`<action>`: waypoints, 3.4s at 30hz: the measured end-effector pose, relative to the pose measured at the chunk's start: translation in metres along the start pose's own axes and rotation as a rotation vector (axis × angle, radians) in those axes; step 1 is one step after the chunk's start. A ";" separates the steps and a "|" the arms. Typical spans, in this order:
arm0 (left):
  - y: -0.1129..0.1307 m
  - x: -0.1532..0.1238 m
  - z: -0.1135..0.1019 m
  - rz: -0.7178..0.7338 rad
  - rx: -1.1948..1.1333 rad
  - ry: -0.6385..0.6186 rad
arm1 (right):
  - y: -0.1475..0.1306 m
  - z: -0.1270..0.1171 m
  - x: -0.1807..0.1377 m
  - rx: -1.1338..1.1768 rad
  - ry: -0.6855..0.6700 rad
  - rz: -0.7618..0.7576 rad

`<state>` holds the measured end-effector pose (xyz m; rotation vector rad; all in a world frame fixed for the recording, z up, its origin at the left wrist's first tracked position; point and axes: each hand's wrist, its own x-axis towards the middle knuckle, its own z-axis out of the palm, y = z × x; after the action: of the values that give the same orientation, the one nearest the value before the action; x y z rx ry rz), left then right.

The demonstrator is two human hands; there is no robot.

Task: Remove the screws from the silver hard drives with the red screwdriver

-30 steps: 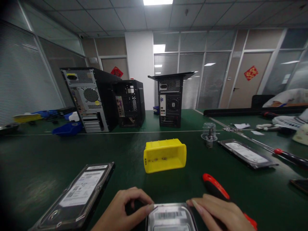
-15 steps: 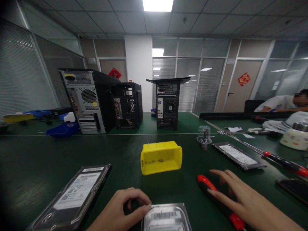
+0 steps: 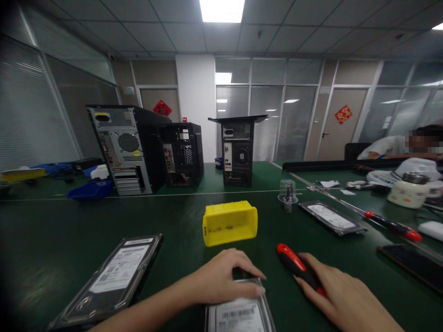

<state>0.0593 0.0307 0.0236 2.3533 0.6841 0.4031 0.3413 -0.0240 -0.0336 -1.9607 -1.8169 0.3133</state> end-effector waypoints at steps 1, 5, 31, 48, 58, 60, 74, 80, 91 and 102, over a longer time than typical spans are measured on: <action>-0.001 0.002 0.001 0.026 -0.006 -0.013 | -0.008 -0.001 -0.001 0.027 -0.005 -0.004; -0.005 0.004 0.004 0.076 -0.026 -0.039 | -0.037 -0.011 0.001 0.205 -0.035 -0.045; -0.016 -0.026 0.003 -0.001 -0.274 -0.010 | -0.167 -0.043 0.038 0.978 -0.038 -0.371; -0.021 -0.023 0.004 0.058 -0.372 -0.009 | -0.159 -0.030 0.039 0.979 -0.037 -0.348; -0.019 -0.024 0.005 0.045 -0.364 0.003 | -0.164 -0.034 0.033 0.998 0.053 -0.394; -0.018 -0.024 0.004 0.040 -0.353 0.001 | -0.164 -0.034 0.031 0.999 0.049 -0.403; -0.016 -0.025 0.005 0.022 -0.322 0.014 | -0.164 -0.033 0.027 0.964 0.014 -0.465; -0.015 -0.024 0.005 0.023 -0.316 0.023 | -0.165 -0.031 0.027 0.968 0.008 -0.483; -0.020 -0.022 0.008 0.062 -0.345 0.028 | -0.163 -0.029 0.027 0.933 0.053 -0.511; -0.022 -0.022 0.007 0.080 -0.408 0.013 | -0.167 -0.032 0.025 0.886 0.143 -0.568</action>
<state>0.0369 0.0290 0.0016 1.9945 0.4631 0.5390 0.2114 0.0005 0.0758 -0.8170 -1.6365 0.6271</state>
